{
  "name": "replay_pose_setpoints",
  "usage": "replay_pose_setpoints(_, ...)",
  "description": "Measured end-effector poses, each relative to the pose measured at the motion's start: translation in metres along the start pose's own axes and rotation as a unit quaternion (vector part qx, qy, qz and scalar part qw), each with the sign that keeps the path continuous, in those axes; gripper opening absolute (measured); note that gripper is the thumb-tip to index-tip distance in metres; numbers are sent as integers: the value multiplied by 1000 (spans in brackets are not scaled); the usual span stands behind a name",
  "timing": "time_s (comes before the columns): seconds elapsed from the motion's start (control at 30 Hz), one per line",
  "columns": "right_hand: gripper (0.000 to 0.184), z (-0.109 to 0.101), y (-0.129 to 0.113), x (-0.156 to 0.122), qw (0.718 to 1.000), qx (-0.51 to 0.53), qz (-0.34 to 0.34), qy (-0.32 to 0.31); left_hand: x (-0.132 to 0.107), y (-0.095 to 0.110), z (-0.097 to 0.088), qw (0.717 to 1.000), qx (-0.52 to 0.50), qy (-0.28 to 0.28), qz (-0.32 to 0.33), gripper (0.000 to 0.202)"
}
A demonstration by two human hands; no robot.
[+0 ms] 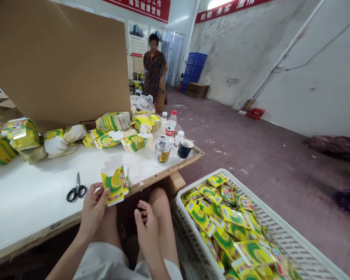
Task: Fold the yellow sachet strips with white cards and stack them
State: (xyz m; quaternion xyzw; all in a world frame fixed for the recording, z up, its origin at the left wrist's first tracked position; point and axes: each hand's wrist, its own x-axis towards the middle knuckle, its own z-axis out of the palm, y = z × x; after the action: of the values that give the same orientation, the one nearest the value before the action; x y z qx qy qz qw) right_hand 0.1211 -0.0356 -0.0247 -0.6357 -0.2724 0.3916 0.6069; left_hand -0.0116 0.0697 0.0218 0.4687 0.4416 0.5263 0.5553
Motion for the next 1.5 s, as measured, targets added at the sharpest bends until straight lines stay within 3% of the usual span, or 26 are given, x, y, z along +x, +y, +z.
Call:
replay_pose_setpoints(0.23, 70, 42, 2, 34, 983, 78, 125, -110, -5, -11, -15, 990, -89, 14, -107, 51)
replay_pose_setpoints(0.5, 42, 64, 7, 49, 990, 49, 69, -115, -9, -18, -36, 981, -108, 41, -157, 51)
replay_pose_setpoints(0.67, 27, 58, -6, 29, 990, 14, -28, -135, -6, -14, -34, 983, -115, 43, -137, 48)
replay_pose_setpoints(0.83, 21, 42, -18, 12, 983, -60, -92, -149, -14, -8, -28, 976, -154, -24, -150, 50)
replay_pose_setpoints(1.0, 22, 30, -18, 10, 981, -142, -112, -68, -20, -9, -16, 980, -163, -13, -117, 65)
replay_pose_setpoints(1.17, 24, 21, -20, 10, 966, -211, -146, -5, -30, -11, -12, 994, -86, -10, -60, 40)
replay_pose_setpoints(1.33, 25, 20, -20, 8, 961, -224, -159, 9, -43, -9, -13, 999, -25, -10, -18, 31)
replay_pose_setpoints(1.5, 24, 21, -14, 5, 972, -180, -151, 23, -33, -4, -18, 988, -146, 25, -39, 39)
